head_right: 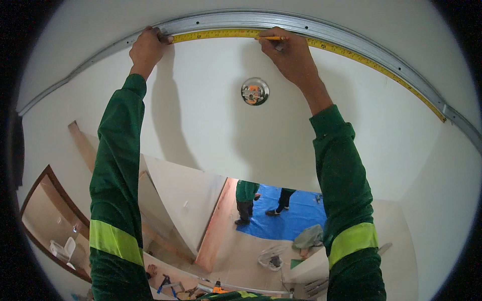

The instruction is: The person measures a ceiling area using a tape measure and marks positions with a pencil. They repeatedly extend the tape measure along a metal track and make marks at intervals.

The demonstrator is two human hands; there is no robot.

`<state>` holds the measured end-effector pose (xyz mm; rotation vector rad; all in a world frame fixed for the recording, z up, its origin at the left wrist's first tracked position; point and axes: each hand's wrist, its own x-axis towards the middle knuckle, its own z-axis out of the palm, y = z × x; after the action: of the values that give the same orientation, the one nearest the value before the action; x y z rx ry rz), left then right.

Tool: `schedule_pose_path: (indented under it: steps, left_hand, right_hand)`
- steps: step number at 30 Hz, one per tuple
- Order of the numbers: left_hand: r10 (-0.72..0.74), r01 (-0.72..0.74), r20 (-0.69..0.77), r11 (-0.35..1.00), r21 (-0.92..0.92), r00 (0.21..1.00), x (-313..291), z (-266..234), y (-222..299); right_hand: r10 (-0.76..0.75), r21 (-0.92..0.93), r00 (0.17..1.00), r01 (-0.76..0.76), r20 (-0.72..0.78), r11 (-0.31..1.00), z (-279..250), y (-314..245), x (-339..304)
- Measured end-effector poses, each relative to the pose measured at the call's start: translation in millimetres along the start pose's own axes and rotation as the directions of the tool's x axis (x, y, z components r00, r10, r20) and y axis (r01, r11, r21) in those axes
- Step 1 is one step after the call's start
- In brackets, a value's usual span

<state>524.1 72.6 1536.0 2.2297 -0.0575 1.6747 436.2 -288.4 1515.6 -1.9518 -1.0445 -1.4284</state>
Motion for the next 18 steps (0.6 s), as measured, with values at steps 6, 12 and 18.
schedule_pose_path:
  steps: [6,12,18]
  left_hand:
    - [0.022,-0.023,-0.024,0.999,-0.033,0.999,0.9,3.7,-5.2]
    - [0.047,-0.048,-0.022,0.997,-0.059,0.999,1.2,3.0,-6.9]
    - [0.067,-0.072,-0.053,0.994,-0.088,0.996,4.4,12.7,-12.3]
  right_hand:
    - [-0.041,-0.029,0.999,0.041,-0.008,0.999,25.5,-2.1,5.6]
    - [-0.005,-0.171,1.0,0.004,-0.004,0.985,31.9,-3.5,9.9]
    - [0.093,-0.155,0.995,-0.086,0.042,0.984,25.5,-12.5,12.1]
